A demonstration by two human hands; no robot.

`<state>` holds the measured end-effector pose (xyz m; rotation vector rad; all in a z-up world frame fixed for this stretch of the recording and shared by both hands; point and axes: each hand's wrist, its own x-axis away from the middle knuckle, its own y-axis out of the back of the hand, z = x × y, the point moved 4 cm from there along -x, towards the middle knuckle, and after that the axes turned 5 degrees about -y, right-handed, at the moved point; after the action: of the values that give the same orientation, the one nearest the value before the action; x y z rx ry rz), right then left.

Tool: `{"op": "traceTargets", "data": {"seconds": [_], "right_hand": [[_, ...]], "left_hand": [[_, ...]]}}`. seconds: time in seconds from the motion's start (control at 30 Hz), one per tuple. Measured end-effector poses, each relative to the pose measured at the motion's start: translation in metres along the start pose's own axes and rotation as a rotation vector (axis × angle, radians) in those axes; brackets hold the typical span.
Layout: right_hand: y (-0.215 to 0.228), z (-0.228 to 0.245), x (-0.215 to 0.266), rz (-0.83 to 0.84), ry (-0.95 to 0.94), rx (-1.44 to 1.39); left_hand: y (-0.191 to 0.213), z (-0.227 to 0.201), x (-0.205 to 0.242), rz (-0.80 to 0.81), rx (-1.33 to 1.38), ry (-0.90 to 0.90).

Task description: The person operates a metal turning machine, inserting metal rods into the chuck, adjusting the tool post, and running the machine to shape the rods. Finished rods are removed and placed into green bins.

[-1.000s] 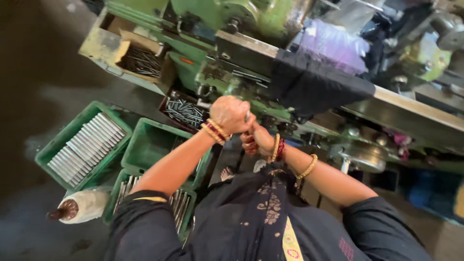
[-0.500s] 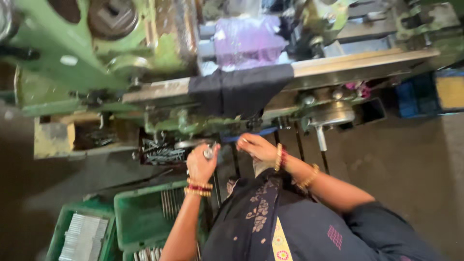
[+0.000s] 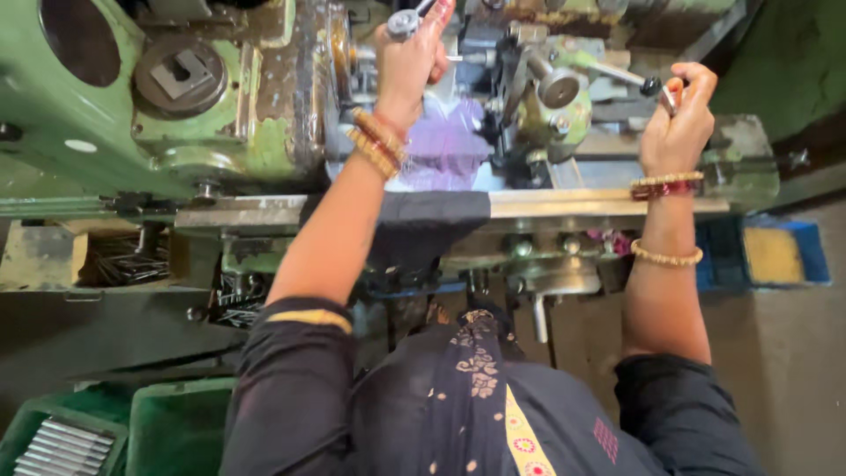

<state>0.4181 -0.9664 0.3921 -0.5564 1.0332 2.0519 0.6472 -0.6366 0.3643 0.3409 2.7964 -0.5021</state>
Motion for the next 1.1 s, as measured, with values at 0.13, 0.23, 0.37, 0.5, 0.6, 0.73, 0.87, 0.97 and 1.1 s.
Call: {"op": "traceTargets", "data": {"seconds": [0.13,0.23,0.37,0.5,0.6,0.73,0.87,0.97,1.1], "right_hand": [[-0.034,-0.075,-0.029,0.094,0.136,0.415],[-0.059,-0.126,-0.043,0.118,0.111,0.503],[-0.086,-0.172,-0.043,0.219,-0.026,0.370],[-0.094,-0.186,-0.028,0.174,-0.076,0.379],[-0.091,-0.189,-0.028,0.187,-0.119,0.386],[-0.086,-0.189,-0.053,0.426,-0.441,0.328],[-0.081,-0.154,-0.033,0.444,-0.265,0.683],[-0.086,-0.140,-0.030,0.377,-0.350,0.673],[-0.082,-0.167,-0.034,0.449,-0.356,0.607]], "left_hand": [[-0.011,0.185,-0.054,-0.336,0.541,0.626],[-0.014,0.268,-0.079,-0.562,0.316,0.550],[-0.012,0.304,-0.081,-0.644,-0.150,0.609],[-0.018,0.290,-0.069,-0.763,-0.148,0.406],[-0.015,0.281,-0.061,-0.777,-0.089,0.265],[0.008,0.285,-0.073,-0.772,-0.025,0.235],[0.031,0.303,-0.067,-0.731,0.176,0.148],[0.034,0.314,-0.082,-0.857,0.373,0.216],[0.037,0.340,-0.063,-0.936,0.260,0.345]]}}
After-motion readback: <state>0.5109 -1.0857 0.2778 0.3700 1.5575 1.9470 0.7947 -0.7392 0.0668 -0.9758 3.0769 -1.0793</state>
